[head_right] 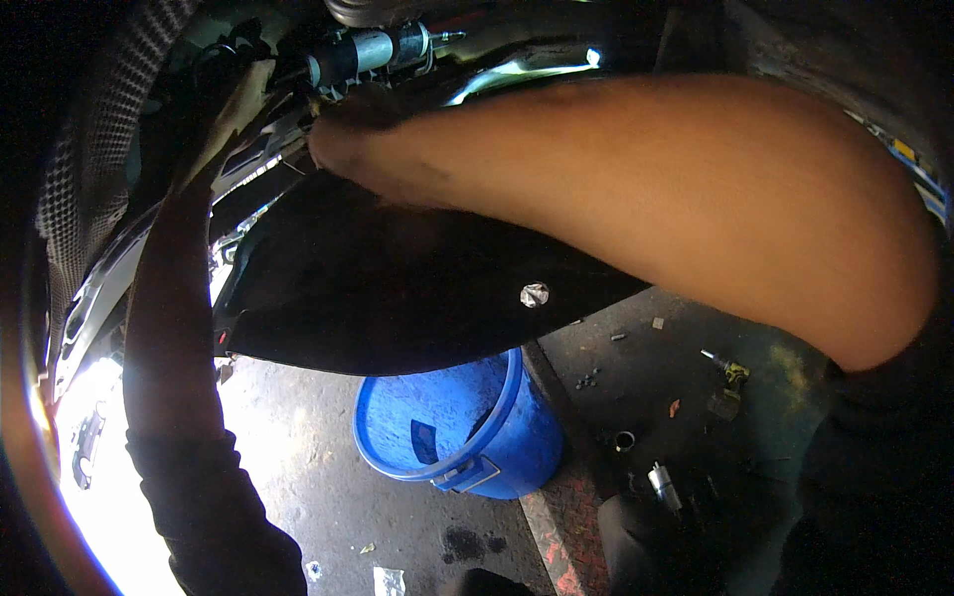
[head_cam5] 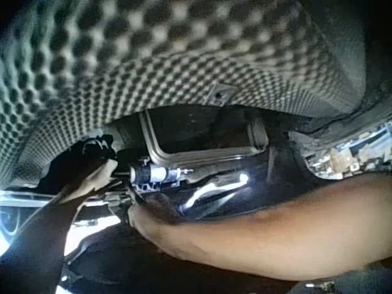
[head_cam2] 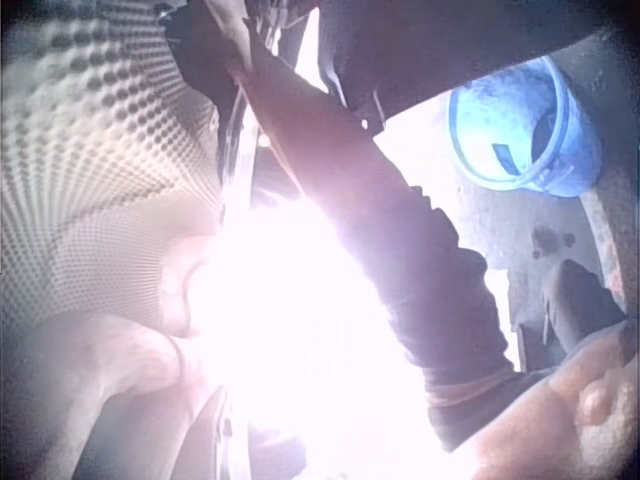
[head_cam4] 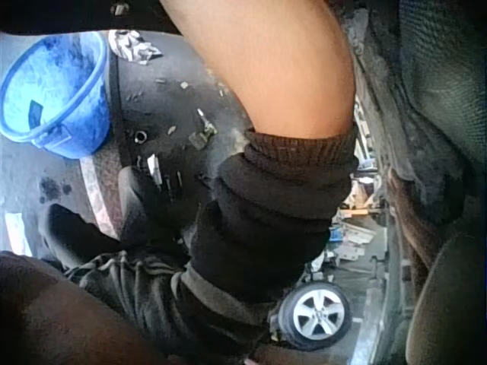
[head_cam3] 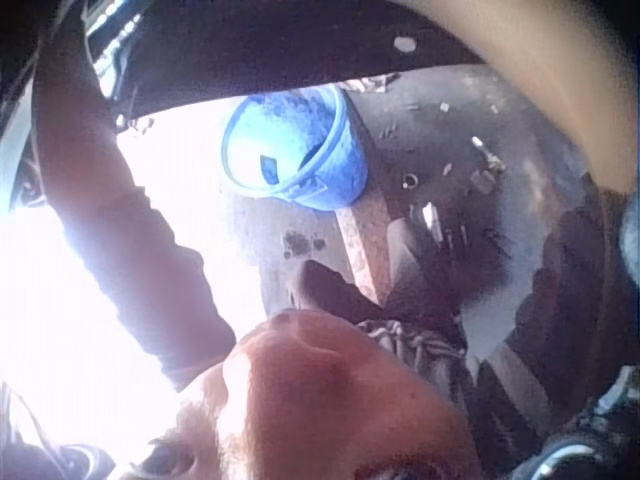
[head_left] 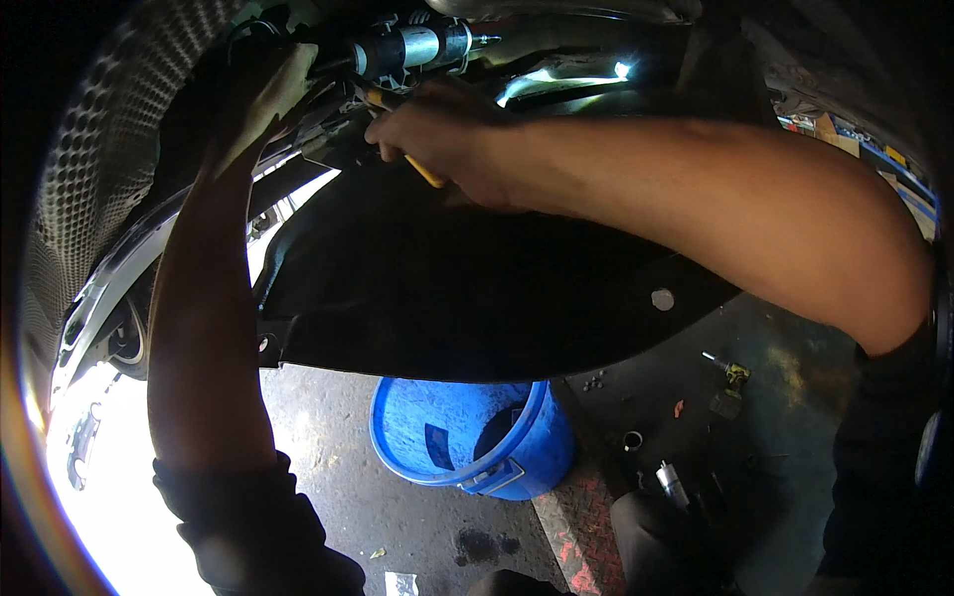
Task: The person works under a raised car, using a pneumatic impact wrench and a flashlight to remove and install bolts on the undercarriage. A blue bucket is positioned below to catch fluids or debris.
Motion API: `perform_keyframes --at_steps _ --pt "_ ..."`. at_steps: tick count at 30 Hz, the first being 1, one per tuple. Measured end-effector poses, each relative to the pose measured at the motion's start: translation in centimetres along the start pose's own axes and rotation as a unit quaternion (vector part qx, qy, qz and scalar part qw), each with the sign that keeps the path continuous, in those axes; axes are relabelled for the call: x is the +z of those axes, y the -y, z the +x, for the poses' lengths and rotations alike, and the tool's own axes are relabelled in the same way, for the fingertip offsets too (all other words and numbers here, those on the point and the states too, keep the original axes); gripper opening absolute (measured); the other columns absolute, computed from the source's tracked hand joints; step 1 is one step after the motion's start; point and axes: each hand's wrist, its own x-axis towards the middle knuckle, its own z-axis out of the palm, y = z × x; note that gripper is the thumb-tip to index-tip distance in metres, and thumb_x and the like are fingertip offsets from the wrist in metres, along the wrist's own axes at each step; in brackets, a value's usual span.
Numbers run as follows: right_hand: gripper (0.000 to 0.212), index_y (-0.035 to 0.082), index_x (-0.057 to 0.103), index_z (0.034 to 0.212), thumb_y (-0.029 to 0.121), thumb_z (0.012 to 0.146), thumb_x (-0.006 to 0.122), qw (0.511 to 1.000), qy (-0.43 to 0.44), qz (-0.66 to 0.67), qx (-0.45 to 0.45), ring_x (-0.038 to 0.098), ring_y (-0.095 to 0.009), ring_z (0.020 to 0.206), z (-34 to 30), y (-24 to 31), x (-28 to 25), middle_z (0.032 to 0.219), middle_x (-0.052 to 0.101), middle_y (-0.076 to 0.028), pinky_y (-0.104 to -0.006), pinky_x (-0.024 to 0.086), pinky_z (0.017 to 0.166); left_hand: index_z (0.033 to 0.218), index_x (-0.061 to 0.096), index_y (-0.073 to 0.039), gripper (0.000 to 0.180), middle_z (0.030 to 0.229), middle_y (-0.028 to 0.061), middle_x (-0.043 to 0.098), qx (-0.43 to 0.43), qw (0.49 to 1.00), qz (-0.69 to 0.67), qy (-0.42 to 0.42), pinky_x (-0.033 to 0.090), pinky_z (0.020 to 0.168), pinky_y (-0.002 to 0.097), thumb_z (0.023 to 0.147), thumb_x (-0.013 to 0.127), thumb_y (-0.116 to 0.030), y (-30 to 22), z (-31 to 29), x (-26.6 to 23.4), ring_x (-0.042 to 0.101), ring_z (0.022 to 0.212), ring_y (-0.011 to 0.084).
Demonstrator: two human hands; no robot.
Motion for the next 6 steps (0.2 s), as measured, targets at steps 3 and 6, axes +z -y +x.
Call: perform_keyframes --at_steps 3,6 --pt "0.035 0.002 0.065 0.119 0.011 0.086 0.061 1.000 -0.013 0.018 -0.003 0.067 -0.025 0.102 0.9 -1.2 0.1 0.115 0.064 -0.014 -0.0347 0.055 0.079 0.097 0.070 -0.006 0.015 0.079 0.0123 0.071 0.075 0.994 0.015 0.075 0.055 0.063 0.0373 0.101 0.058 -0.015 2.4 0.4 -1.9 0.070 0.070 0.0191" --pt "0.031 0.005 0.068 0.110 0.014 0.081 0.063 0.999 -0.032 0.011 -0.031 0.060 -0.026 0.115 1.9 -3.0 0.7 0.111 0.063 -0.013 -0.0411 0.049 0.095 0.099 0.072 -0.007 0.014 0.085 0.0128 0.074 0.114 0.992 0.051 -0.030 0.056 0.064 0.0395 0.100 0.059 -0.014 3.0 1.3 0.8 0.073 0.074 0.0224"
